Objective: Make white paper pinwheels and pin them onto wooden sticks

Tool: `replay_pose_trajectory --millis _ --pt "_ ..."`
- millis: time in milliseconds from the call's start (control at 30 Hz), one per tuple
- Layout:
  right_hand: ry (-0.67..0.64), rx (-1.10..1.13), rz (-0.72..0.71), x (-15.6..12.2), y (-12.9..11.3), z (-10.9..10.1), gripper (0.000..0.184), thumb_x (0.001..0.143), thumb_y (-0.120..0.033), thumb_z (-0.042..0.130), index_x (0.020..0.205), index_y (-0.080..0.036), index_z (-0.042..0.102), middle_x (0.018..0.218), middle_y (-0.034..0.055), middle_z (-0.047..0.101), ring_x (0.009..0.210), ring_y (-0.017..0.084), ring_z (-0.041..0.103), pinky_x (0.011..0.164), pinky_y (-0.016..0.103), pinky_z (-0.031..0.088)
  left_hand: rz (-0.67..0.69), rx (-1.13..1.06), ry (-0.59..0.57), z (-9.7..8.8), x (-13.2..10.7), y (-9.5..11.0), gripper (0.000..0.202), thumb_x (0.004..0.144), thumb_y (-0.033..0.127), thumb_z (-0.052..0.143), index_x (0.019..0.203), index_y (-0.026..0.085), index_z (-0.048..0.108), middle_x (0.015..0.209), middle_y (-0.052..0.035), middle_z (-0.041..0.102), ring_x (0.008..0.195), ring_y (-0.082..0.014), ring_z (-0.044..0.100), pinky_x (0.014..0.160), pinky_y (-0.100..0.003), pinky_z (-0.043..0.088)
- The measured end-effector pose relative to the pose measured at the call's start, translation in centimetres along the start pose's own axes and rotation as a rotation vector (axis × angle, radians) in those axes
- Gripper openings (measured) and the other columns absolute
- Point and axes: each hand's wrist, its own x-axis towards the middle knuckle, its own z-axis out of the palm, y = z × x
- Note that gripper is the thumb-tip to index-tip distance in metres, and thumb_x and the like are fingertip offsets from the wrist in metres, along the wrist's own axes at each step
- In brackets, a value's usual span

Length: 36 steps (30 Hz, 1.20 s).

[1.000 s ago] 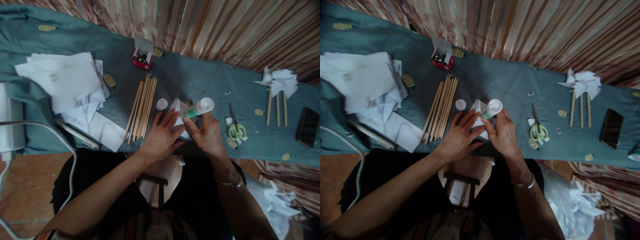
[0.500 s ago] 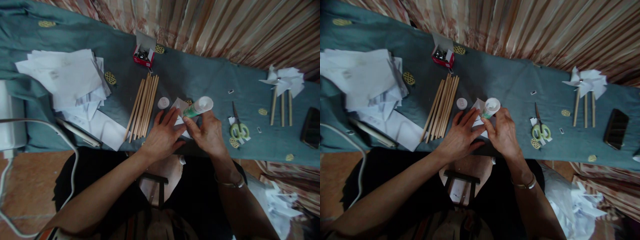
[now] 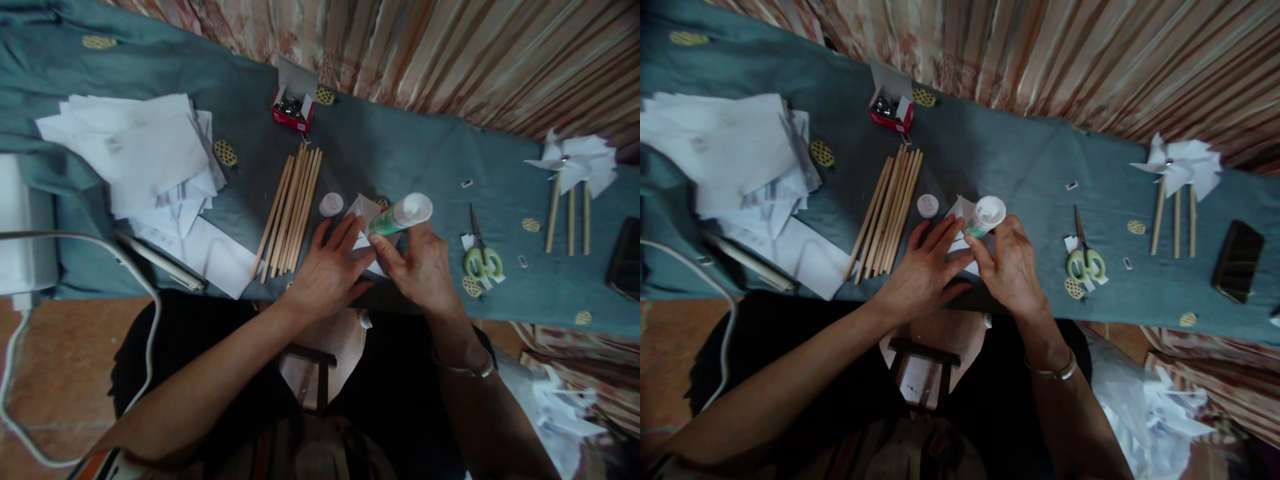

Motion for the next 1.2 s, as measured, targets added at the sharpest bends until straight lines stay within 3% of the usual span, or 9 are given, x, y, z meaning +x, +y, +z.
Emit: replay_pose_trajectory --millis 600,833,1200 --pt "-0.078 0.002 0.003 -0.26 -0.42 -0.90 0.050 0.091 -0.060 0.044 0.111 -0.017 0.060 0.095 0.0128 0.067 0.087 0.029 0.066 0.074 0.043 0.054 -0.001 0.004 0.000 -0.09 0.01 0.05 0.048 0.083 0.040 0.067 0.124 0.018 0.058 0.152 -0.0198 0.037 0.143 -0.0367 0.030 0.113 -0.060 0.024" --pt "-0.071 0.024 -0.017 -0.37 -0.28 -0.86 0.046 0.091 -0.059 0.045 0.103 -0.018 0.062 0.091 0.0116 0.068 0.090 0.029 0.066 0.077 0.045 0.054 -0.003 0.005 -0.006 -0.31 0.00 0.11 0.045 0.084 0.040 0.067 0.123 0.018 0.059 0.151 -0.0193 0.039 0.142 -0.0370 0.031 0.112 -0.061 0.025" --pt "-0.042 0.004 -0.043 -0.71 0.01 -0.76 0.040 0.092 -0.051 0.049 0.109 -0.016 0.061 0.097 0.0129 0.068 0.091 0.030 0.067 0.078 0.045 0.055 -0.004 0.019 -0.002 -0.13 -0.16 0.08 0.049 0.084 0.040 0.066 0.127 0.020 0.056 0.152 -0.0193 0.038 0.142 -0.0366 0.031 0.112 -0.062 0.025"
